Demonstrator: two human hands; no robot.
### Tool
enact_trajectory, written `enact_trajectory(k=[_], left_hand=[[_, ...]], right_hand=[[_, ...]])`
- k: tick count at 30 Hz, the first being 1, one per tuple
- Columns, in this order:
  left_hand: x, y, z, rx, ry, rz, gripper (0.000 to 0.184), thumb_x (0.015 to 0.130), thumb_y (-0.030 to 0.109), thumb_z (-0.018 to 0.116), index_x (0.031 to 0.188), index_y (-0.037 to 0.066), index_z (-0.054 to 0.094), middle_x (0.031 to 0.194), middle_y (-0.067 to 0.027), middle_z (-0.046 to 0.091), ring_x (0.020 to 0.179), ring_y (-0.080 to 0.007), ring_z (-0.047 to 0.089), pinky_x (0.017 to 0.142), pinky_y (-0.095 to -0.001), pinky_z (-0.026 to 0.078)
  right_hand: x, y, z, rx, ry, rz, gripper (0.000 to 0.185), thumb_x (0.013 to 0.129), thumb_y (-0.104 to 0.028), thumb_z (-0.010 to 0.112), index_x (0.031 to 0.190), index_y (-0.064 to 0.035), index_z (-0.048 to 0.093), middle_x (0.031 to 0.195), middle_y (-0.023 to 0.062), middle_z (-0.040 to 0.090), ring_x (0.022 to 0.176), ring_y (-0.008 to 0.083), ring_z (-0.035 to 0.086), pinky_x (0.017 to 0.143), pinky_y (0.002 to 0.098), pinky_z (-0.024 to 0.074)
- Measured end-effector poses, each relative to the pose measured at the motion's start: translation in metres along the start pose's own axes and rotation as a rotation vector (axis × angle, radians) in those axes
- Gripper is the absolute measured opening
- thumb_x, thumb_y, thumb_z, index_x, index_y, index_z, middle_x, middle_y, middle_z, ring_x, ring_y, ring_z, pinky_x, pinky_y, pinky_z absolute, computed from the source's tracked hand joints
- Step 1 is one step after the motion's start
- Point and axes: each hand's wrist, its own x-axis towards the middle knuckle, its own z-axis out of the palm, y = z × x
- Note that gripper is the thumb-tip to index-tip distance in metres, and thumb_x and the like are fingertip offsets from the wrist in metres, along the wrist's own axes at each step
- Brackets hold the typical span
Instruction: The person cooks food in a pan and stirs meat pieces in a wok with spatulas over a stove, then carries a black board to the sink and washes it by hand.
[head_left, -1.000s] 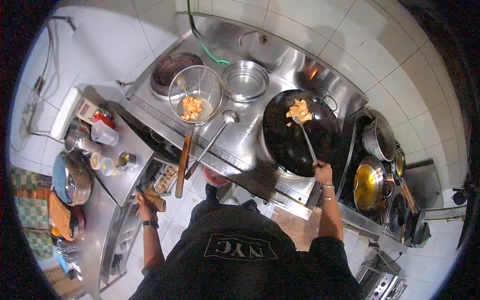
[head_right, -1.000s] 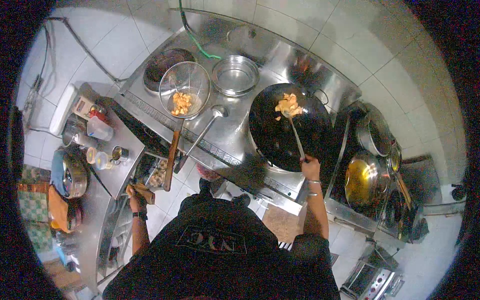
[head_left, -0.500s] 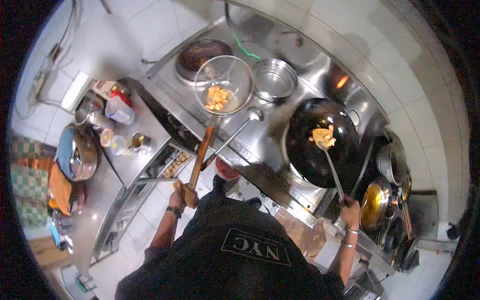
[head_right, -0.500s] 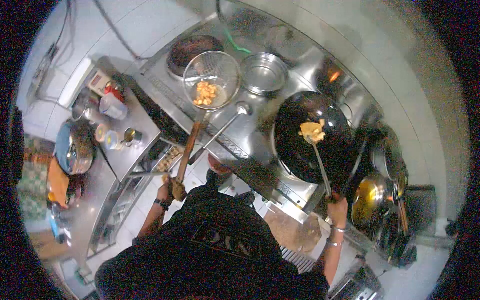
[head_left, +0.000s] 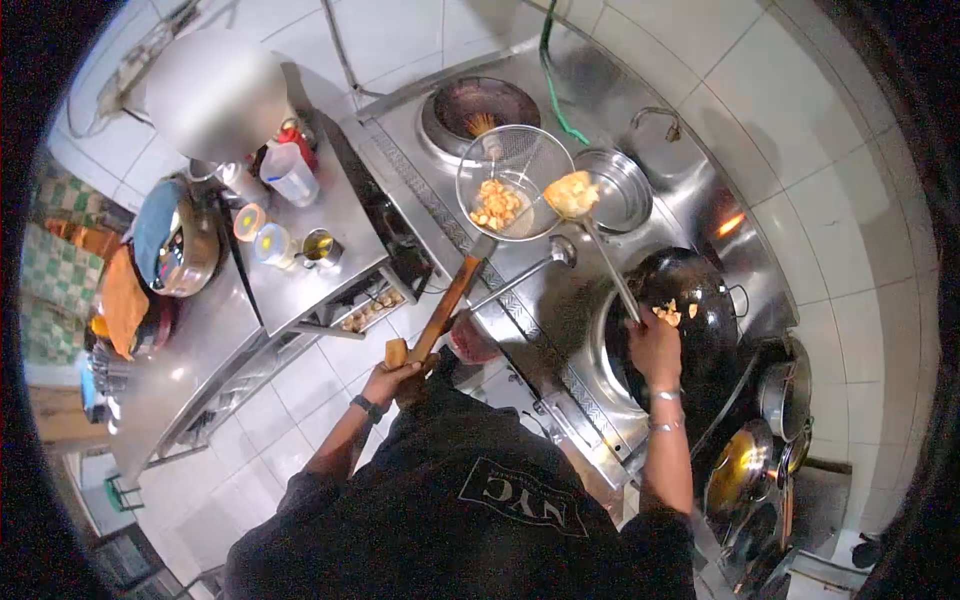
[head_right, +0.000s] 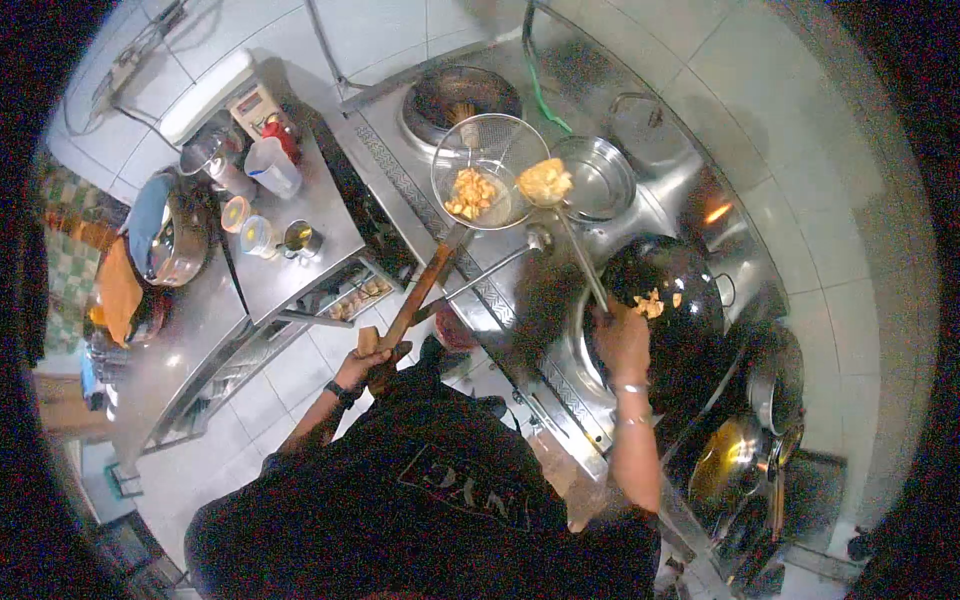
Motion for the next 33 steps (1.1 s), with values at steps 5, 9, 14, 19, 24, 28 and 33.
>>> enact_trajectory(k=[5, 9, 14, 19, 24, 28, 33], left_hand=[[-0.013, 0.006, 0.003, -0.015, 0.032, 0.028, 0.037, 0.081, 0.025, 0.077, 0.106, 0.001, 0.064, 0.091, -0.0051, 0.067, 0.08, -0.0158, 0.064, 0.073, -0.0302, 0.052], [-0.009, 0.001, 0.002, 0.011, 0.039, 0.069, 0.036, 0.081, 0.025, 0.077, 0.105, 0.001, 0.064, 0.09, -0.0051, 0.067, 0.079, -0.0155, 0.063, 0.073, -0.0292, 0.051], [-0.01, 0.004, 0.008, 0.013, -0.045, -0.005, 0.041, 0.08, 0.032, 0.078, 0.104, 0.001, 0.066, 0.091, -0.0018, 0.067, 0.081, -0.0114, 0.061, 0.074, -0.0265, 0.047], [0.007, -0.006, 0.015, 0.026, 0.054, 0.016, 0.039, 0.082, 0.034, 0.076, 0.101, 0.001, 0.066, 0.087, -0.0036, 0.066, 0.077, -0.0132, 0.061, 0.068, -0.0278, 0.048], [0.03, -0.033, -0.002, 0.114, 0.076, 0.017, 0.048, 0.083, 0.043, 0.073, 0.102, 0.0, 0.064, 0.089, -0.0056, 0.065, 0.076, -0.0145, 0.061, 0.068, -0.028, 0.048], [0.029, -0.038, -0.008, -0.023, 0.1, -0.108, 0.061, 0.084, 0.057, 0.066, 0.106, -0.001, 0.062, 0.093, -0.0082, 0.065, 0.077, -0.0179, 0.063, 0.069, -0.0301, 0.05], [0.041, -0.074, -0.051, -0.214, 0.186, 0.121, 0.069, 0.082, 0.061, 0.065, 0.111, -0.001, 0.06, 0.096, -0.0096, 0.066, 0.083, -0.0224, 0.066, 0.072, -0.0371, 0.055]], right_hand=[[0.049, -0.013, 0.067, -0.503, 0.118, -0.197, 0.037, 0.086, -0.016, 0.055, 0.121, -0.0072, 0.06, 0.094, 0.0156, 0.066, 0.086, 0.0296, 0.065, 0.069, 0.0376, 0.0552], [0.055, -0.021, 0.06, -0.534, 0.233, -0.235, 0.035, 0.085, -0.017, 0.055, 0.118, -0.0074, 0.06, 0.099, 0.0154, 0.063, 0.088, 0.0295, 0.064, 0.066, 0.0366, 0.0555], [0.032, -0.016, 0.005, -0.41, 0.121, -0.041, 0.03, 0.088, -0.019, 0.057, 0.115, -0.006, 0.062, 0.088, 0.0178, 0.066, 0.075, 0.035, 0.067, 0.062, 0.0421, 0.0546], [-0.031, 0.047, -0.055, 0.038, 0.04, 0.16, 0.026, 0.09, -0.025, 0.06, 0.106, -0.006, 0.066, 0.083, 0.0277, 0.064, 0.081, 0.047, 0.061, 0.072, 0.0506, 0.0505], [-0.127, 0.156, -0.101, -0.209, -0.006, 0.104, 0.036, 0.09, -0.035, 0.059, 0.1, -0.0014, 0.068, 0.07, 0.0199, 0.064, 0.069, 0.0387, 0.065, 0.064, 0.0425, 0.0503], [-0.179, 0.228, -0.129, -0.225, -0.379, 0.389, 0.039, 0.088, -0.037, 0.058, 0.1, -0.0018, 0.069, 0.082, 0.0228, 0.067, 0.08, 0.0385, 0.066, 0.071, 0.0434, 0.0512], [-0.216, 0.263, -0.11, -0.404, -0.341, 0.361, 0.033, 0.087, -0.033, 0.056, 0.078, -0.0031, 0.067, 0.084, 0.0228, 0.066, 0.082, 0.0399, 0.064, 0.073, 0.0494, 0.0494]])
